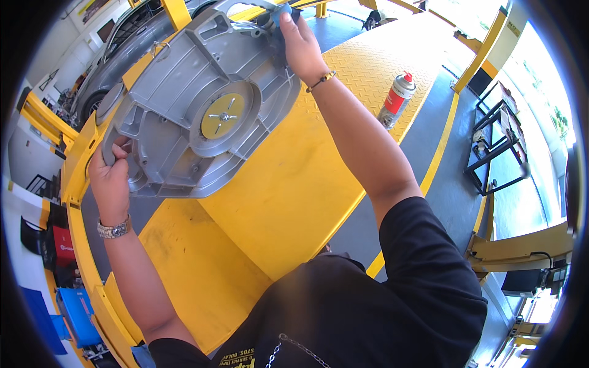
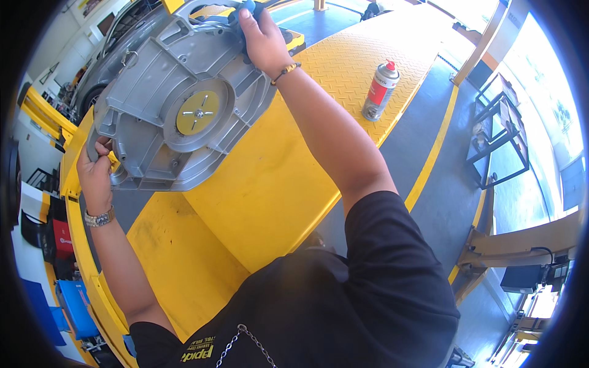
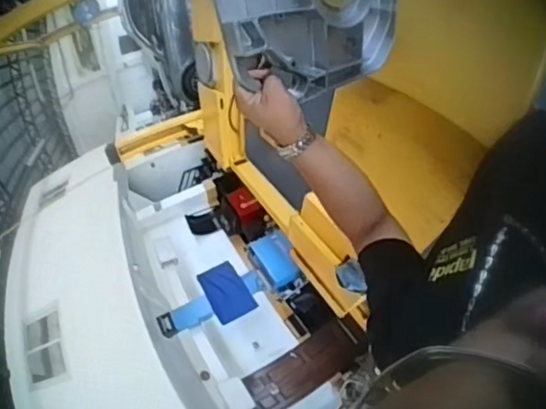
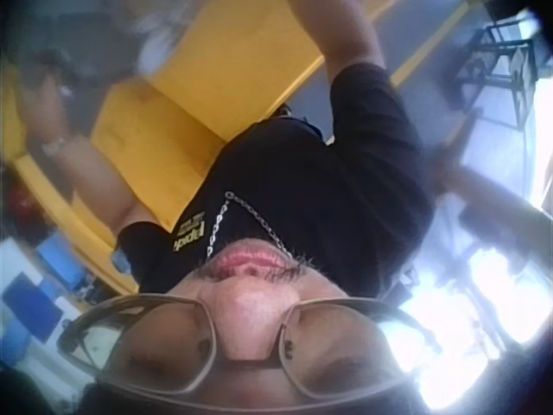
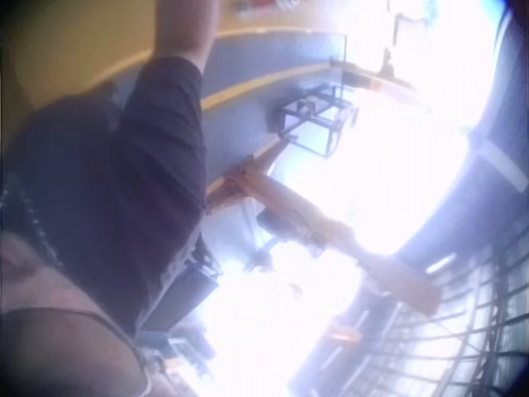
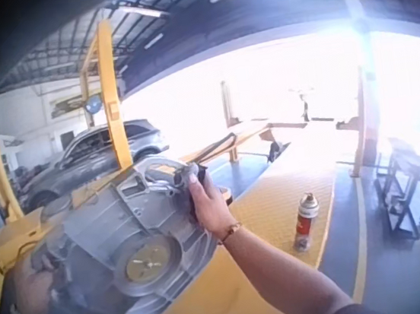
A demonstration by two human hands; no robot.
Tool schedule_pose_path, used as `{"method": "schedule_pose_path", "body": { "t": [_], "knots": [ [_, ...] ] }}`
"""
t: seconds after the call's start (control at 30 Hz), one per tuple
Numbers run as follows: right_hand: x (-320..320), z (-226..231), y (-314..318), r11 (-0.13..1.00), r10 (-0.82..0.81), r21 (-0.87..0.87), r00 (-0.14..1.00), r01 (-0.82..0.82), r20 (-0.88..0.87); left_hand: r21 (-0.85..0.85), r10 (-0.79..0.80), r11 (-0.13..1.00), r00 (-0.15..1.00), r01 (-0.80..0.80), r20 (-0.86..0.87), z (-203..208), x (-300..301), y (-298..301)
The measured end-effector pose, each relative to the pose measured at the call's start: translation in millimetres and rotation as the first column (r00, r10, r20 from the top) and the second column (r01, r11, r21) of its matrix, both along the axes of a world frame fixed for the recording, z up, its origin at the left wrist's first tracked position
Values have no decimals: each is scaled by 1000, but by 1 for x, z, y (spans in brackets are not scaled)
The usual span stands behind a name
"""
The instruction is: The person cleans a yellow metal platform and a gray circular turntable in a garage. They wipe the surfaces with a cloth, spray a cleaning agent, and wipe again. They also remove and clean the turntable separately before placing it back.
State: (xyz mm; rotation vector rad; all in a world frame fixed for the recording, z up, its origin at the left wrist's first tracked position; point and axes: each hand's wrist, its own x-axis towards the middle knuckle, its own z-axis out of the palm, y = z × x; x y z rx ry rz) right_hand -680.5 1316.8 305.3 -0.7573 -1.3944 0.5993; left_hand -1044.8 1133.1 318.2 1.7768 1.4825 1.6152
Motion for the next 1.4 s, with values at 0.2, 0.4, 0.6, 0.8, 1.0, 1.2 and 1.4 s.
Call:
{"method": "schedule_pose_path", "body": {
  "t": [0.2,0.4,0.6,0.8,1.0,1.2,1.4],
  "knots": [
    [51,-37,3,991,-120,59,992,122,-42,-105,-82,992,990,71,-114,15,14,35],
    [61,-36,-23,983,-129,-134,992,129,7,-225,10,972,966,-70,-257,39,5,60],
    [82,-22,-37,978,-196,99,976,186,95,-169,-45,985,945,-11,-324,4,85,131],
    [65,12,-25,931,-290,329,866,157,407,-176,-166,977,950,122,-263,-14,171,150],
    [-5,21,8,734,-469,677,762,55,447,-196,-238,960,950,199,-204,-29,205,151],
    [-63,33,7,783,-402,622,772,11,492,-200,-256,954,955,224,-150,-36,199,148],
    [-7,50,18,730,-442,677,694,-89,568,-191,-262,952,960,240,-99,-41,192,146]
  ]
}}
